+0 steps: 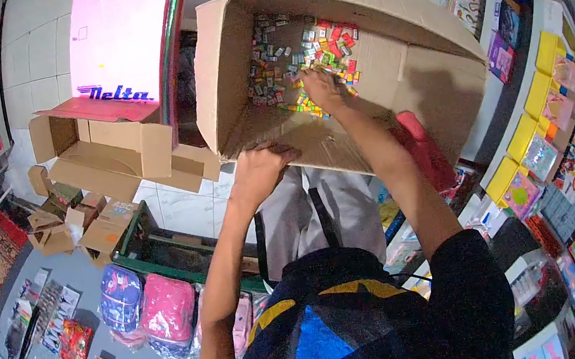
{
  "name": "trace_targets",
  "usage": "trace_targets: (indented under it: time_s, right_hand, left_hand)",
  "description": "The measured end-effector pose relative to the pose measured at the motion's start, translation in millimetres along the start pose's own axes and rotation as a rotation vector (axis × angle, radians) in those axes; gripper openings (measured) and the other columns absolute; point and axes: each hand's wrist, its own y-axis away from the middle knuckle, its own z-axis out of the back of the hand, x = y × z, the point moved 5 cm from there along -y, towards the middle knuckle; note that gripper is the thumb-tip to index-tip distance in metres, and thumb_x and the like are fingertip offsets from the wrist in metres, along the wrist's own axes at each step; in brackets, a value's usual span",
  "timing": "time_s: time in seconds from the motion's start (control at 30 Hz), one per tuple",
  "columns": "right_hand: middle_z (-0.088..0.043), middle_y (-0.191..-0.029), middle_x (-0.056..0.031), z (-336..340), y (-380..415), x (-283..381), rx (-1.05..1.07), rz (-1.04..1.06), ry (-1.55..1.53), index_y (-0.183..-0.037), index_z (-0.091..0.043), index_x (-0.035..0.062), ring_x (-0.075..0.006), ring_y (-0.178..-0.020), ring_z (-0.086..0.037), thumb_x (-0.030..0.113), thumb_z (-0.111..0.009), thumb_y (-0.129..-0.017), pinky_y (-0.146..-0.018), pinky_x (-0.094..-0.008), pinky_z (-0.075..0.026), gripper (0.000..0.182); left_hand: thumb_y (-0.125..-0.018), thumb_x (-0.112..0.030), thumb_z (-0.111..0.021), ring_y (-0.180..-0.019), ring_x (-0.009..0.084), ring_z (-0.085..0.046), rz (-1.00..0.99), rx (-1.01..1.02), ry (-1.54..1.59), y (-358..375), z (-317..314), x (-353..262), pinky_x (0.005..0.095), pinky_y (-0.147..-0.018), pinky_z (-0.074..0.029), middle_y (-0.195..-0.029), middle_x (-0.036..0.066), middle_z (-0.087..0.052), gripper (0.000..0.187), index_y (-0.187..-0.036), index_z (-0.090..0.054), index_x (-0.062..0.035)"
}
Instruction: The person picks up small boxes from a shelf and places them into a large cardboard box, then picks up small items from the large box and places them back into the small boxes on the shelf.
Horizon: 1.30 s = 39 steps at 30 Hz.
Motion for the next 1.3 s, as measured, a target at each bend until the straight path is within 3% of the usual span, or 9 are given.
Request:
trace_targets:
  time_s: [0.13, 0.47, 0.5, 0.7, 0.8, 0.9, 1.07, 1.27, 1.3]
  right_hand:
    - [-0.061, -0.077, -0.0166, -16, 6, 10, -0.277, 0.039, 0.107, -0.101, -0.056, 0.0075, -0.0321, -0.086, -0.057, 0.012, -0.048, -0.077, -0.083, -0.0481, -0.038, 0.025]
    - [-0.057, -0.099, -0.0179, 1, 18, 3, -0.265, -0.197, 0.374, -0.108, -0.052, 0.0094, -0.034, -0.098, -0.052, 0.013, -0.046, -0.077, -0.084, -0.0516, -0.033, 0.031]
    - [-0.054, -0.105, -0.0196, -7, 18, -6, -0.01, -0.223, 0.24, -0.111, -0.049, 0.0064, -0.0336, -0.103, -0.048, 0.011, -0.044, -0.077, -0.087, -0.0495, -0.033, 0.034]
    - [-0.053, -0.108, -0.018, -25, 31, -18, -0.112, -0.021, 0.167, -0.117, -0.043, 0.0064, -0.0333, -0.104, -0.048, 0.012, -0.042, -0.08, -0.089, -0.044, -0.036, 0.037]
    - [-0.051, -0.112, -0.0172, -6, 36, -11, 0.267, -0.148, -0.019, -0.117, -0.043, 0.0073, -0.0342, -0.104, -0.047, 0.012, -0.046, -0.081, -0.088, -0.0447, -0.037, 0.037]
    - [-0.045, -0.118, -0.0221, -1, 41, -2, 0.24, 0.151, -0.201, -0.119, -0.041, 0.0047, -0.0364, -0.107, -0.046, 0.003, -0.042, -0.079, -0.087, -0.0435, -0.041, 0.041]
    - [-0.049, -0.111, -0.0208, 0, 51, -10, 0.102, 0.06, -0.269, -0.109, -0.046, 0.0041, -0.0352, -0.104, -0.048, 0.007, -0.056, -0.074, -0.086, -0.0416, -0.042, 0.037]
    - [-0.061, -0.085, -0.0116, 30, 44, -30, -0.174, -0.193, -0.815, -0.083, -0.053, 0.0042, -0.0226, -0.082, -0.059, 0.014, -0.075, -0.065, -0.071, -0.0365, -0.045, 0.03]
    - [-0.061, -0.087, -0.0111, 32, 41, -32, -0.221, -0.162, -0.976, -0.083, -0.053, 0.005, -0.0215, -0.083, -0.059, 0.015, -0.075, -0.066, -0.072, -0.0362, -0.046, 0.03]
  left_hand:
    - [-0.076, -0.012, -0.051, -0.075, 0.0223, -0.062, 0.0, -0.026, 0.05, 0, -3, 0, 0.0357, -0.06, -0.048, -0.086, 0.007, -0.064, 0.026, -0.096, -0.066, -0.0225]
    - [-0.076, -0.015, -0.054, -0.071, 0.0248, -0.061, 0.012, 0.044, -0.025, 2, -2, 1, 0.0383, -0.058, -0.047, -0.082, 0.008, -0.063, 0.021, -0.093, -0.066, -0.019]
    - [-0.076, -0.016, -0.054, -0.07, 0.0251, -0.061, 0.011, 0.034, -0.012, 2, -2, 1, 0.0383, -0.057, -0.047, -0.081, 0.008, -0.063, 0.022, -0.094, -0.065, -0.0191]
    - [-0.076, -0.016, -0.054, -0.069, 0.026, -0.061, -0.013, -0.014, 0.02, 2, -1, 0, 0.0388, -0.056, -0.047, -0.077, 0.01, -0.062, 0.025, -0.098, -0.064, -0.0209]
    - [-0.076, -0.015, -0.054, -0.069, 0.026, -0.061, -0.009, -0.002, 0.01, 2, -2, 0, 0.0392, -0.057, -0.047, -0.077, 0.01, -0.062, 0.026, -0.098, -0.064, -0.0226]
    - [-0.076, -0.015, -0.054, -0.069, 0.0261, -0.061, -0.043, -0.067, 0.005, 3, 5, -3, 0.0395, -0.057, -0.047, -0.076, 0.011, -0.062, 0.027, -0.098, -0.064, -0.0241]
    - [-0.075, -0.015, -0.055, -0.071, 0.0252, -0.061, -0.006, -0.003, -0.057, 6, 2, -4, 0.0384, -0.056, -0.047, -0.078, 0.008, -0.062, 0.029, -0.101, -0.063, -0.0254]
    - [-0.075, -0.023, -0.059, -0.107, 0.0275, -0.05, -0.15, -0.08, -0.081, 7, -8, -7, 0.0483, -0.088, -0.039, -0.103, 0.01, -0.06, 0.033, -0.108, -0.06, -0.0244]
    - [-0.074, -0.031, -0.062, -0.122, 0.0306, -0.034, -0.158, 0.02, 0.179, 7, -10, -5, 0.0574, -0.098, -0.022, -0.122, 0.014, -0.049, 0.044, -0.117, -0.053, -0.0258]
